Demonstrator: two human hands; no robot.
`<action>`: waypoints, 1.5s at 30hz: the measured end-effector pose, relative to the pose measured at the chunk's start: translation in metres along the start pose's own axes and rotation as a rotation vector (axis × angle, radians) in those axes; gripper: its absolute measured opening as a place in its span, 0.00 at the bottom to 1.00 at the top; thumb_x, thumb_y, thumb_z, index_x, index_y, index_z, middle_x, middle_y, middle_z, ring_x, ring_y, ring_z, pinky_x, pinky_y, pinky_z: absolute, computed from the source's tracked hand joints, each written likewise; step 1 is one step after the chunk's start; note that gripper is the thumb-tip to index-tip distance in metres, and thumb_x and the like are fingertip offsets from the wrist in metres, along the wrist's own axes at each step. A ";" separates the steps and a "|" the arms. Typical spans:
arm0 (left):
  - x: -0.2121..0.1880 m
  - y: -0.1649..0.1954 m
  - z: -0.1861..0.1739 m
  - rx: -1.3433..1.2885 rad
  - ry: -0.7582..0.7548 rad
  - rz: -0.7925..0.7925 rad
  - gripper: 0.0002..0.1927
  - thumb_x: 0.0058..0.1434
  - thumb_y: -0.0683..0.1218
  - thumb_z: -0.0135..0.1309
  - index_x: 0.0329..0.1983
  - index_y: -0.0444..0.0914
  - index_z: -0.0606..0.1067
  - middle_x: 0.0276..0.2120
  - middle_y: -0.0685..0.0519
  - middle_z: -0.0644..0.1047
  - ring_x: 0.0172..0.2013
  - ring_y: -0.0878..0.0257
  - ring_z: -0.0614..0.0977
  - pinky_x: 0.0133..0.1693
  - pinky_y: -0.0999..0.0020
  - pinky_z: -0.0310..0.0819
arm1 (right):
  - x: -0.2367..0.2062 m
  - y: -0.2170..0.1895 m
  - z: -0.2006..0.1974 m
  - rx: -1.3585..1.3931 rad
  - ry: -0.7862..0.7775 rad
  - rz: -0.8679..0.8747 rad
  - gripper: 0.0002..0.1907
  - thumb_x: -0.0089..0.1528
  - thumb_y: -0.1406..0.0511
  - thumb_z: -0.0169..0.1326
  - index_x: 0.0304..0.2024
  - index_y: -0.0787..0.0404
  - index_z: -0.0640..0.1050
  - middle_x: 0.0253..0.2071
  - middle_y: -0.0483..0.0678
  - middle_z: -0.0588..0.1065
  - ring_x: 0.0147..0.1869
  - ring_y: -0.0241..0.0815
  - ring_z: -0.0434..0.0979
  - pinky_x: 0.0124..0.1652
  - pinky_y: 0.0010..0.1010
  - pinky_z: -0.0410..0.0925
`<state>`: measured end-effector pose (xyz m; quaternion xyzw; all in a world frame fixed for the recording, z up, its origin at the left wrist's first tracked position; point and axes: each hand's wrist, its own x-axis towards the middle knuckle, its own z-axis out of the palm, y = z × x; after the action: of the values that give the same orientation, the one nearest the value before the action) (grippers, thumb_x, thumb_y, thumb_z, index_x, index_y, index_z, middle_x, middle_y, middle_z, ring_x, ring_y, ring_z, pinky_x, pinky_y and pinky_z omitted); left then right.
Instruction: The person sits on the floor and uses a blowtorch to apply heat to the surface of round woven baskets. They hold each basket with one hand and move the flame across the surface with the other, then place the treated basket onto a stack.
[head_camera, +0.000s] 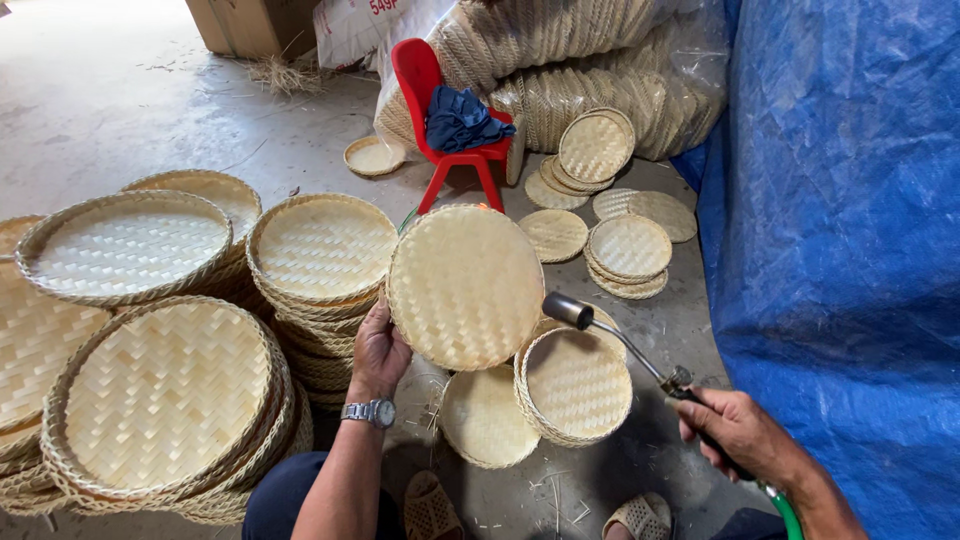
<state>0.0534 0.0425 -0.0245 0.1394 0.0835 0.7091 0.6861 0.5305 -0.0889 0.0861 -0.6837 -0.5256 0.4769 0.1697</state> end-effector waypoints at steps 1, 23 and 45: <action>0.000 0.000 0.001 0.035 -0.016 -0.016 0.17 0.72 0.44 0.45 0.59 0.30 0.72 0.54 0.44 0.79 0.52 0.57 0.82 0.57 0.62 0.78 | 0.000 -0.006 -0.004 -0.007 0.010 -0.014 0.24 0.67 0.51 0.52 0.29 0.64 0.78 0.12 0.45 0.68 0.12 0.36 0.65 0.14 0.30 0.59; -0.025 -0.115 0.017 1.769 -0.452 0.425 0.11 0.66 0.42 0.56 0.49 0.32 0.79 0.41 0.48 0.79 0.42 0.58 0.79 0.46 0.63 0.78 | 0.018 -0.010 -0.018 0.006 0.303 -0.065 0.22 0.67 0.52 0.54 0.33 0.64 0.78 0.13 0.47 0.69 0.14 0.37 0.65 0.17 0.32 0.60; -0.094 -0.158 -0.060 2.019 0.941 -0.737 0.39 0.50 0.61 0.64 0.55 0.32 0.64 0.49 0.39 0.70 0.50 0.44 0.74 0.49 0.47 0.74 | 0.054 0.013 -0.016 -0.036 0.234 0.123 0.21 0.67 0.53 0.56 0.35 0.67 0.79 0.13 0.50 0.69 0.14 0.39 0.65 0.17 0.34 0.61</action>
<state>0.1864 -0.0402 -0.1386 0.3121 0.8890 0.0610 0.3296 0.5505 -0.0421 0.0581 -0.7687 -0.4677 0.3937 0.1880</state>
